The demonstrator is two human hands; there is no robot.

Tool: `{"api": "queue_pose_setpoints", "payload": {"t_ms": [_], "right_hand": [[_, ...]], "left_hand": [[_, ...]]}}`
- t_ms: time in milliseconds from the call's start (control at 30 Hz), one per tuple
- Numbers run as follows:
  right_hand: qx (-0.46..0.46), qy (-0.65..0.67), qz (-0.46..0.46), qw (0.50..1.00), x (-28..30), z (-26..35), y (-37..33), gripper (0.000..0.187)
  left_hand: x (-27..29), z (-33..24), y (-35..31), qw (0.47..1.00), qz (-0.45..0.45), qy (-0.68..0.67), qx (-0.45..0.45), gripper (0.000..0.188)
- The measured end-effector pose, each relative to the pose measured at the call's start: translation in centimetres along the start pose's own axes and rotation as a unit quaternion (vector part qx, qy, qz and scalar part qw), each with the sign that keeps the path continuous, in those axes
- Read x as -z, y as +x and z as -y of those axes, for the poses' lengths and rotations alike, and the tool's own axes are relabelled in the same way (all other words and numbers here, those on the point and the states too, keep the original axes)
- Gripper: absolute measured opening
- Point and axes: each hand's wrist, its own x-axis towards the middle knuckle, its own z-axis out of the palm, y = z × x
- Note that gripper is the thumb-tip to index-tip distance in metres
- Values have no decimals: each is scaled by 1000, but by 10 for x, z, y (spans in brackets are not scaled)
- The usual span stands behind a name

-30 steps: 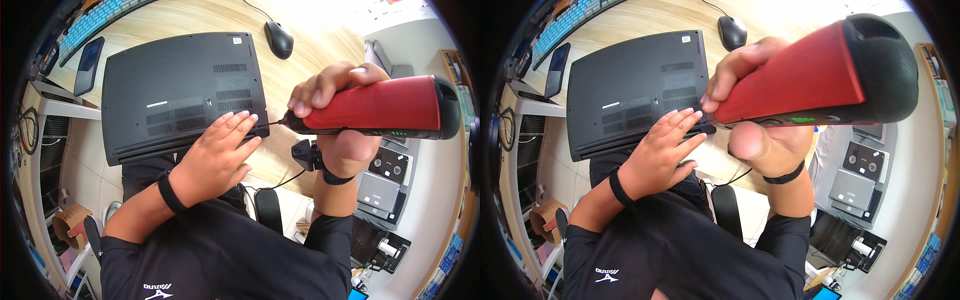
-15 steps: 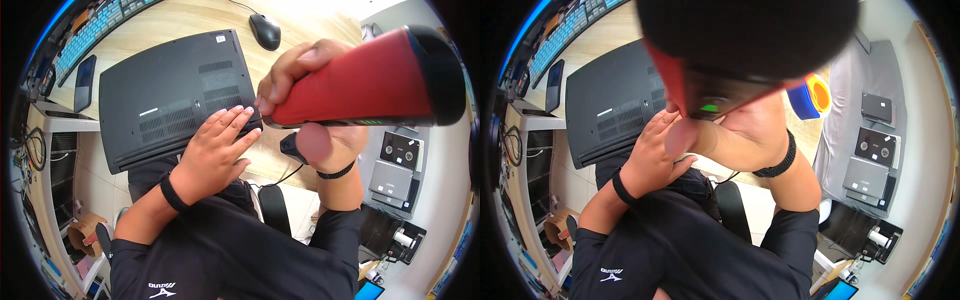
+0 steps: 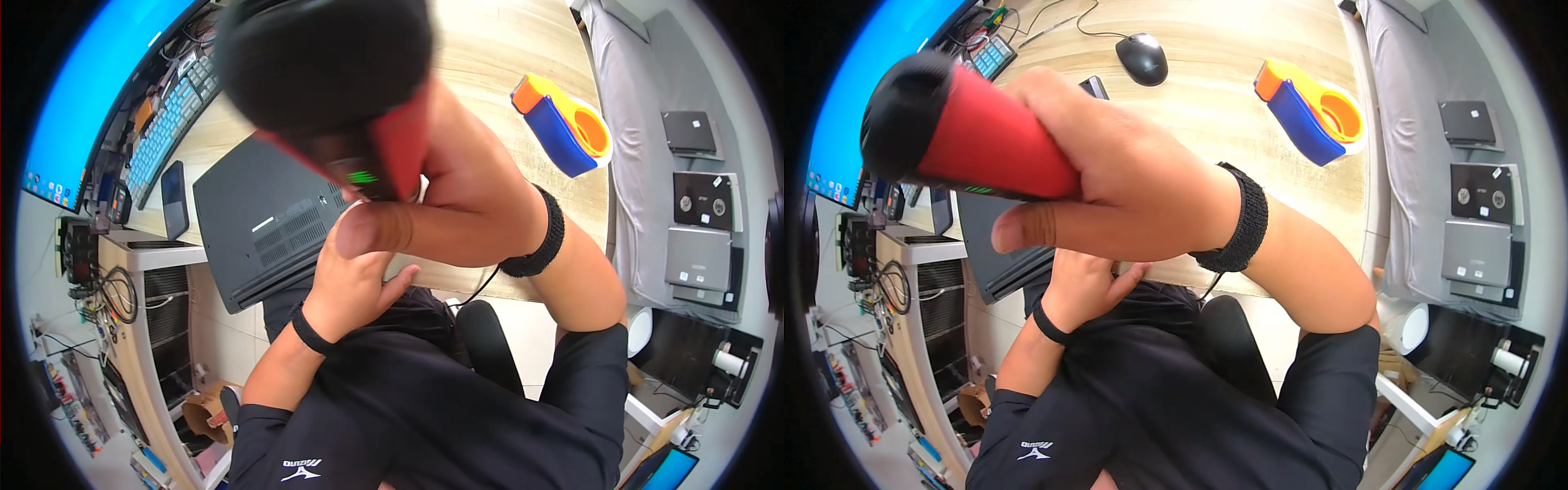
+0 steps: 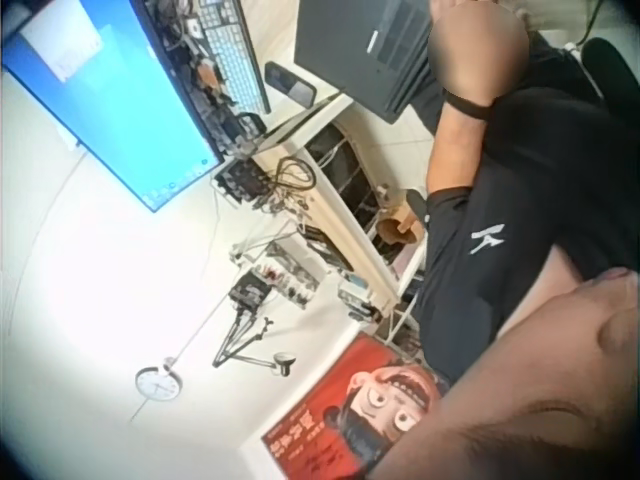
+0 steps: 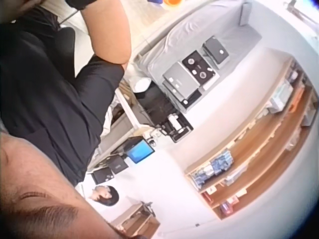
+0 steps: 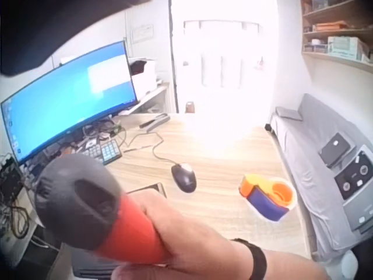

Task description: The person assembles a laptop by aligning the bottom case with the main chassis and securing it with screws. Using a red electric screwdriver, the person fastens multiple screws into the bottom panel. The task concludes with the person handing the assembled laptop to another individual.

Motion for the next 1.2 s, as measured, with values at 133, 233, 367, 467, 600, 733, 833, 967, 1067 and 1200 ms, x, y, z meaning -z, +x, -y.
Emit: {"api": "queue_pose_setpoints", "payload": {"t_ms": [133, 233, 367, 467, 600, 733, 833, 967, 1067, 1200], "right_hand": [[31, -66, -8, 997, 0, 1, 1, 53], [17, -105, -25, 994, -1, 4, 0, 42], [14, -86, -35, 996, -2, 2, 5, 33], [-17, -125, 26, 992, 6, 3, 2, 31], [-39, -115, 13, 993, 9, 10, 2, 30], [-48, -110, 27, 992, 9, 14, 1, 29], [-52, -108, 33, 992, 9, 14, 1, 29], [-54, -110, 40, 992, 10, 14, 1, 28], [-53, -110, 43, 992, 9, 15, 2, 28], [-57, -109, 44, 991, 8, 15, 3, 28]], "left_hand": [[2, -7, 3, 1000, -10, 28, 5, 40], [4, -8, 10, 998, -31, 40, -40, 38], [6, -12, 9, 999, 12, 33, -16, 36], [6, -14, 7, 998, 40, 54, -10, 34], [3, -14, 5, 998, 34, 54, -4, 29], [0, -13, 4, 999, 28, 38, 11, 24], [1, -13, 1, 998, 36, 42, 38, 25], [1, -12, 0, 997, 46, 40, 50, 25], [-1, -11, 1, 999, 11, 46, 11, 23], [1, -12, 1, 998, 41, 26, 37, 22]]}}
